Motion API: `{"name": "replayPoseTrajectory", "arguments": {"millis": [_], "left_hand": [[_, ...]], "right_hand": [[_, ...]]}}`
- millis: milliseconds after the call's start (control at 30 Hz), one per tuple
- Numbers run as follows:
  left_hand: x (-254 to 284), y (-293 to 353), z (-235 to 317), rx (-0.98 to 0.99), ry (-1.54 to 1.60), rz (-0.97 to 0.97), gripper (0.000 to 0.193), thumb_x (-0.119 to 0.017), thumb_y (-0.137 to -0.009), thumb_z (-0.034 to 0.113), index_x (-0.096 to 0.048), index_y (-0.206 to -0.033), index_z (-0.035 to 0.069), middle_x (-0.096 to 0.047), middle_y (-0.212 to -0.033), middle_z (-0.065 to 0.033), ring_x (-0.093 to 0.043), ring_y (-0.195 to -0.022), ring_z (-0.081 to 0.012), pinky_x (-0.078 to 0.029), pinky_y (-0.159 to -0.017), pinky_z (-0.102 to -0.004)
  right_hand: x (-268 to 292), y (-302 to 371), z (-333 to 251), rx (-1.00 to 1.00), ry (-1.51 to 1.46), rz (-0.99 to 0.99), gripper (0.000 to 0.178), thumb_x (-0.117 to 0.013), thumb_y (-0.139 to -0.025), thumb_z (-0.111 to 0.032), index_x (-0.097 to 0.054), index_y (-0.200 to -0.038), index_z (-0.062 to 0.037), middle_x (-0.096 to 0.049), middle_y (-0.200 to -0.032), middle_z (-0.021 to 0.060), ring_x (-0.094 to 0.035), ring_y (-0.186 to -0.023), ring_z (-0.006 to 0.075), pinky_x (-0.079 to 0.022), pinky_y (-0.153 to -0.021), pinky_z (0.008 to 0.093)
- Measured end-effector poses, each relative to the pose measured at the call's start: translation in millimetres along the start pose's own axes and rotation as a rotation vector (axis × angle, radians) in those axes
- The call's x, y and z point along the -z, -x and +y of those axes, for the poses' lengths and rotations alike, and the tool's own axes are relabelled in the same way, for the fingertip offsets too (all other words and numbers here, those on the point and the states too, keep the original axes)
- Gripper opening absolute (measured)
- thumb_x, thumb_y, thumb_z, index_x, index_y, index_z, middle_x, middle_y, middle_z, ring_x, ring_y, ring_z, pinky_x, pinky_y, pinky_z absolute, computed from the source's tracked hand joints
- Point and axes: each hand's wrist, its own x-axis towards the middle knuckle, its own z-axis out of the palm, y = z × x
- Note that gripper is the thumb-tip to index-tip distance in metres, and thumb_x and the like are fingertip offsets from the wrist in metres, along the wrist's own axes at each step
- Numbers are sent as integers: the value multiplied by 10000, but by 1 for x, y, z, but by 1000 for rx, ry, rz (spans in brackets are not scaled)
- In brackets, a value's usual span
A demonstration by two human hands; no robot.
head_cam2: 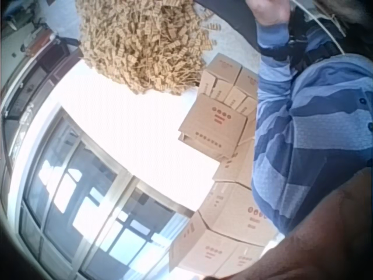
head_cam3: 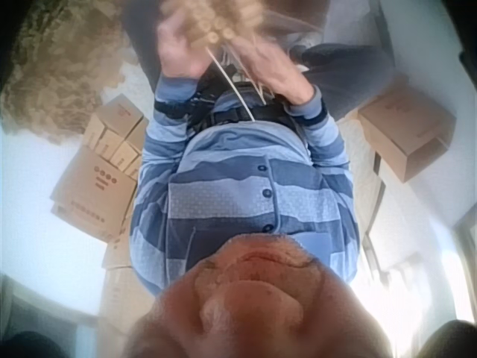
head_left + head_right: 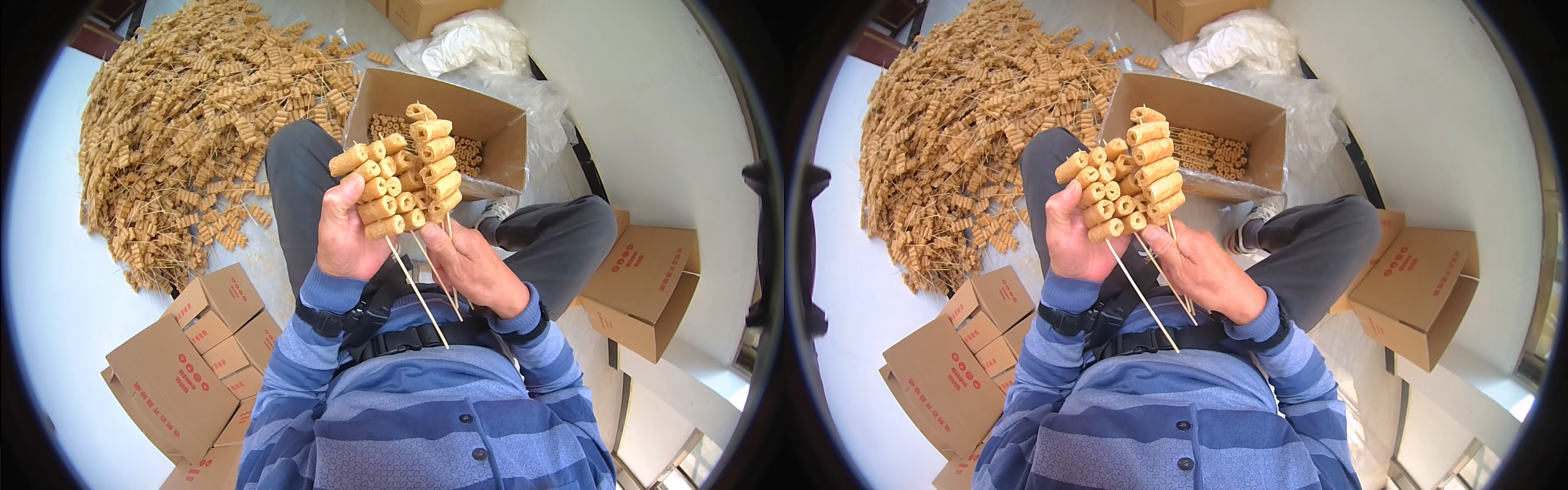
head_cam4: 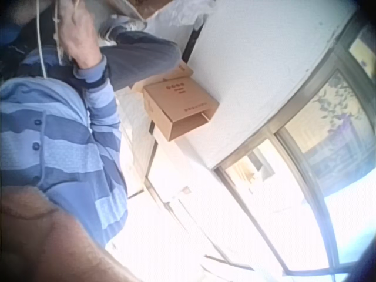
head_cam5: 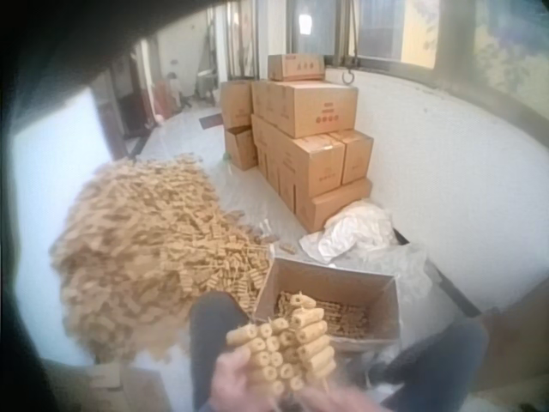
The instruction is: The person threads small ring-shaped snacks onto wooden skewers and places the completed skewers into a cardboard box. The person repeatedly picks up skewers from a large pile, aligns them, and arranges them in the box.
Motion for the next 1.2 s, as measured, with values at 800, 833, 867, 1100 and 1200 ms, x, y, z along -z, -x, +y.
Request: {"name": "replayPoseTrajectory", "arguments": {"millis": [800,833,867,1100,1200], "left_hand": [[14,-11,12,-69,107,-1,762,-602,-881,417,-381,-1441,-49,-565,-1145,-133,-561,-1051,-264,-495,-900,-398],[13,-11,12,-69,103,-11,778,-612,-870,421,-381,-1445,-49,-568,-1141,-131,-564,-1054,-266,-494,-912,-401],[13,-10,12,-72,99,-19,794,-622,-859,424,-381,-1450,-49,-571,-1138,-129,-566,-1057,-269,-494,-924,-404],[10,-6,9,-63,173,-1,766,-647,-832,402,-440,-1438,-18,-555,-1388,-192,-549,-1265,-346,-405,-1105,-490],[9,-6,8,-58,178,2,759,-619,-845,400,-425,-1447,-20,-547,-1394,-196,-538,-1279,-356,-403,-1107,-504]], "right_hand": [[24,9,7,50,-740,38,362,-400,-1095,-376,-563,-1043,-57,-341,-563,-41,-283,-440,59,-277,-414,231],[21,10,7,26,-791,-17,357,-393,-1098,-363,-565,-1032,-58,-342,-559,-36,-279,-433,65,-273,-407,231],[18,11,7,19,-848,-78,369,-377,-1101,-366,-564,-1031,-56,-334,-547,-36,-285,-420,71,-276,-405,228],[2,8,11,1,-941,-280,378,-336,-1107,-372,-559,-1020,-79,-288,-506,-50,-249,-381,66,-247,-391,239],[4,7,14,5,-971,-306,376,-353,-1105,-377,-553,-1044,-64,-307,-519,-38,-287,-401,77,-274,-396,235]]}}
